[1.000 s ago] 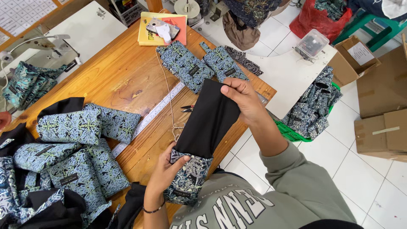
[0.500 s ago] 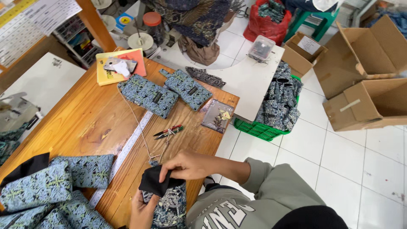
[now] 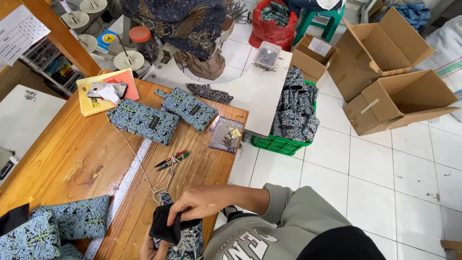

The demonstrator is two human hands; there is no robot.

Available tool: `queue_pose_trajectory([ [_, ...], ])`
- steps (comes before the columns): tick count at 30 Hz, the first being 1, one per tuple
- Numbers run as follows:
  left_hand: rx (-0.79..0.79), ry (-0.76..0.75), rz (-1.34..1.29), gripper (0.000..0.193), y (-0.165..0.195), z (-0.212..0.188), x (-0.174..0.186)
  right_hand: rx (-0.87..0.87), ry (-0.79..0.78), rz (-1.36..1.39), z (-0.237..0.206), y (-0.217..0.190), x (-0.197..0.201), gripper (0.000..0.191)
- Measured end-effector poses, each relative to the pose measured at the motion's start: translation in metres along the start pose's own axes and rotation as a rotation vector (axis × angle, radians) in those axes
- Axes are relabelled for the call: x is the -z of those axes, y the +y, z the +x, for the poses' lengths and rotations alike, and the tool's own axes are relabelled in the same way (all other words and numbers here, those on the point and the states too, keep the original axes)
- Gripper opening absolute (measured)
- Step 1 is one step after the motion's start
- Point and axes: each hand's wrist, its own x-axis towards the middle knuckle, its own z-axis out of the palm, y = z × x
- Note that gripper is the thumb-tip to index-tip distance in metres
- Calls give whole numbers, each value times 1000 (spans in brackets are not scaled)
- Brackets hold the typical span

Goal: The person inspects and finishes small patterned fabric pouches on a wooden table. They open the pouches, pull out black fabric pieces, trim loose threads with scissors, and fold the pouches. Finished pouches are placed into a green basket.

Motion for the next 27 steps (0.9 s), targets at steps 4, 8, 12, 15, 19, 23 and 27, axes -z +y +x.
queue_pose_trajectory([
  [4,51,44,31,58,-3,-3,0,110,-28,33,-1,2,4,29],
  [8,92,42,-11,55,-7,-7,4,-54,-98,55,-1,-5,8,39],
  [12,187,126,72,47,0,-10,-5,-80,-30,-116,-3,-10,2,56],
  [15,117,102,170,50,20,-5,-23,35,151,-258,5,-5,-13,50],
  [19,346,93,42,59,49,9,-36,-89,170,-318,18,10,-23,39],
  [23,333,95,9,53,54,15,-33,-83,169,-221,20,17,-24,35],
  [27,320,83,100,52,43,11,-28,-62,195,-195,18,14,-25,38],
])
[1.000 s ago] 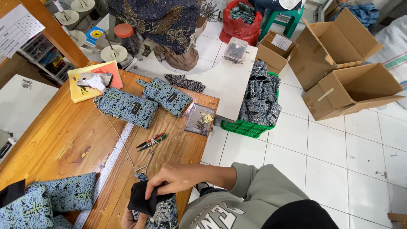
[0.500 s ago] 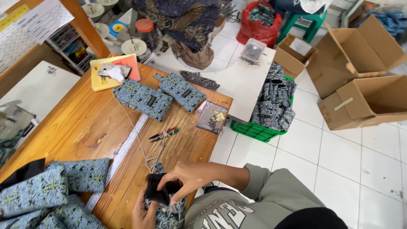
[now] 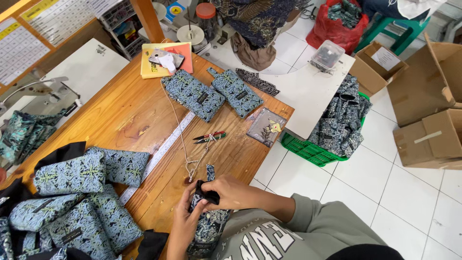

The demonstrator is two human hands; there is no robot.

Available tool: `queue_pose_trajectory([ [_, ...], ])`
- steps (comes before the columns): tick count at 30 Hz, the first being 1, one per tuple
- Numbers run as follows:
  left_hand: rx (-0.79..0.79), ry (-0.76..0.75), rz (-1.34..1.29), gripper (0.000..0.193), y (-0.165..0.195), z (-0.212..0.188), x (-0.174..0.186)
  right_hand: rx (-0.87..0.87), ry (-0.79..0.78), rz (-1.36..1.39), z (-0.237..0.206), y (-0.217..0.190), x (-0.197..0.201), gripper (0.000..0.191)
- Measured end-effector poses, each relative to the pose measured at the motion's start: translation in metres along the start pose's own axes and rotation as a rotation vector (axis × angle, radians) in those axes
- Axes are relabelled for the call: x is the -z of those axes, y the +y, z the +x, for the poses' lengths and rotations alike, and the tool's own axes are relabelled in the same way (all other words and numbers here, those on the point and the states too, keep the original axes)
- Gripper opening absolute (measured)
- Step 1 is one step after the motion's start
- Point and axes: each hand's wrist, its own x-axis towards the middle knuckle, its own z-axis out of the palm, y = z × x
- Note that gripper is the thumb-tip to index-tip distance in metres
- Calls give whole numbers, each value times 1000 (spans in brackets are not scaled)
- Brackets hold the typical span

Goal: The person inspects and finishes small patterned fabric pouches on a wooden table. They open the pouches, pull out black fabric pieces, trim loose threads with scissors, and fold the pouches. Finished pouches are placed into a green basket.

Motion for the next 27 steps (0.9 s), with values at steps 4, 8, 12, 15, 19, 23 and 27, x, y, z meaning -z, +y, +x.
queue_pose_trajectory([
  [4,15,-13,-16,50,-10,-1,3,-33,-4,-5,0,-4,-1,38],
  [8,11,-12,12,50,-12,-1,4,-45,-9,7,-2,-4,-1,38],
  [12,-18,-11,4,50,-12,0,3,-26,4,-6,-3,-3,-2,38],
  [15,-28,-12,33,49,-13,0,3,-20,8,-19,-4,-4,-3,38],
  [19,-22,-30,-2,49,-17,0,4,-17,12,-13,-4,-2,-3,39],
  [23,-47,-30,-15,50,-13,0,2,-14,14,-9,-6,3,-7,39],
  [27,-21,-41,61,52,5,1,1,14,-5,-51,-3,10,-7,39],
])
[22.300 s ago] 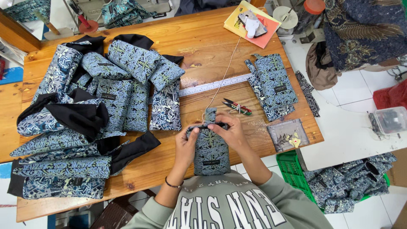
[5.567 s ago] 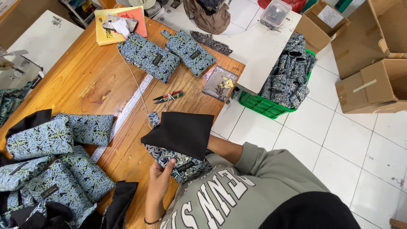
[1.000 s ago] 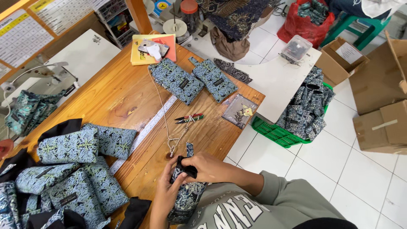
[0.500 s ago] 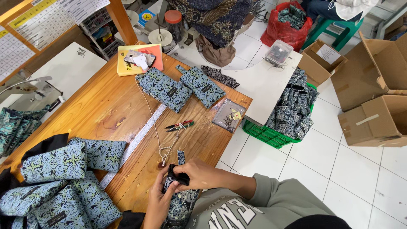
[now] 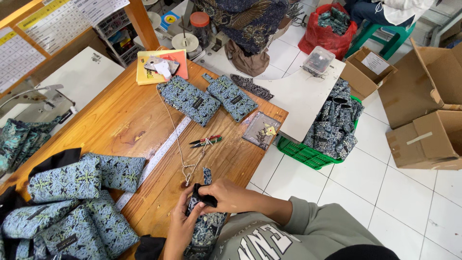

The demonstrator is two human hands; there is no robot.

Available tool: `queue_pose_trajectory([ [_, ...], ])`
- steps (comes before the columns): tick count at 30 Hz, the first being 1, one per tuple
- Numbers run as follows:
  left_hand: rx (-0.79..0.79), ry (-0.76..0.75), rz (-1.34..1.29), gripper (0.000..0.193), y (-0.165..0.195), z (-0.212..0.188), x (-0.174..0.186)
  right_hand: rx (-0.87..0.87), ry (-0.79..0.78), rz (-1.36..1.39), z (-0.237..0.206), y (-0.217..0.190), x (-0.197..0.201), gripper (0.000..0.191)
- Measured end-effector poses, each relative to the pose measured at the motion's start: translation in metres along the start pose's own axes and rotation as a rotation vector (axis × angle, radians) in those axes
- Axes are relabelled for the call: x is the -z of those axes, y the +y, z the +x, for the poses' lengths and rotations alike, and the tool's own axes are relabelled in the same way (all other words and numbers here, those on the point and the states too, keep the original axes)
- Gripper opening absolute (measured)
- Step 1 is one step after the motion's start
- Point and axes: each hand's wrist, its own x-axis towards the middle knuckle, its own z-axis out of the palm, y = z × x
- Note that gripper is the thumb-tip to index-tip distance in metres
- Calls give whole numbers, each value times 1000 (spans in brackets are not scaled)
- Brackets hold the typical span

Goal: The person inspects and finishes small patterned fabric pouches on a wooden table. They open the pouches, pull out black fabric pieces, trim loose threads with scissors, and fold the pouches. Finished pouches are placed into a green basket.

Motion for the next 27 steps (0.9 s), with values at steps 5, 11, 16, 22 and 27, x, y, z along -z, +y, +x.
queue_pose_trajectory([
  [5,55,-59,-108,57,10,-3,38,21,116,38,17,17,34,50],
  [11,-5,250,-177,39,-40,-16,75,-143,156,396,30,43,45,42],
  [16,-74,391,-422,54,-60,-27,55,44,-440,982,15,78,31,53],
  [22,-113,248,-376,57,-32,-17,33,-292,-535,1310,14,112,23,52],
  [27,-119,-151,-455,60,-6,13,9,-426,-556,1335,35,101,-4,51],
])
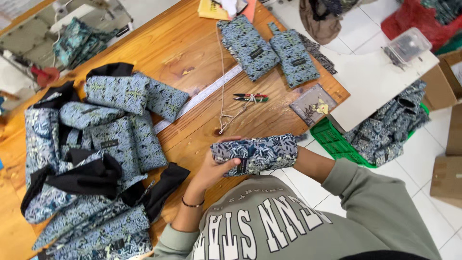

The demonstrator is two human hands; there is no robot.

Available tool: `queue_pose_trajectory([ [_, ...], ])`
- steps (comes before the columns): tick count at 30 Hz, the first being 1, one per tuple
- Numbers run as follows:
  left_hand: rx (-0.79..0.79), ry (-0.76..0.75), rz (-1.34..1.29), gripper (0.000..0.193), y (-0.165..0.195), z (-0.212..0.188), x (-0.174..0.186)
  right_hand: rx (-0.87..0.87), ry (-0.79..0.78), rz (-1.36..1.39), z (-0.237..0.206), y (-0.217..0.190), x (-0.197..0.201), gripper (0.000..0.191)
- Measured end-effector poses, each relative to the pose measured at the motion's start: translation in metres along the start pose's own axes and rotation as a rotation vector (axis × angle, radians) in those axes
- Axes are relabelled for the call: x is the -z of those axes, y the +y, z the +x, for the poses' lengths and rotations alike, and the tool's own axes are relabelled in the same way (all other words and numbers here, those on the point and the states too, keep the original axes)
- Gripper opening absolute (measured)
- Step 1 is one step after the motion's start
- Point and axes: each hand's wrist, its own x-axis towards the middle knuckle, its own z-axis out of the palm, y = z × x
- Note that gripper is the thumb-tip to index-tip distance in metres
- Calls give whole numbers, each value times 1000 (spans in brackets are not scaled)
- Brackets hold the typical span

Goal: The person inspects and finishes small patterned fabric pouches on a wooden table. They open the pouches, pull out black fabric pieces, trim loose threads with scissors, and fold the pouches. Finished pouches are placed into a green basket.

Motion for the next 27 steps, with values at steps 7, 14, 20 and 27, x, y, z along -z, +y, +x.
queue_pose_trajectory([
  [7,-29,33,-48,61,8,4,11,-83,-11,-60,6,-15,-2,49],
  [14,-10,247,50,55,1,3,8,-103,-8,-95,17,-19,4,47],
  [20,-114,235,11,68,34,-3,7,-124,-6,-170,13,-39,9,46],
  [27,-153,255,159,64,51,-5,1,-137,-5,-148,17,-37,3,45],
])
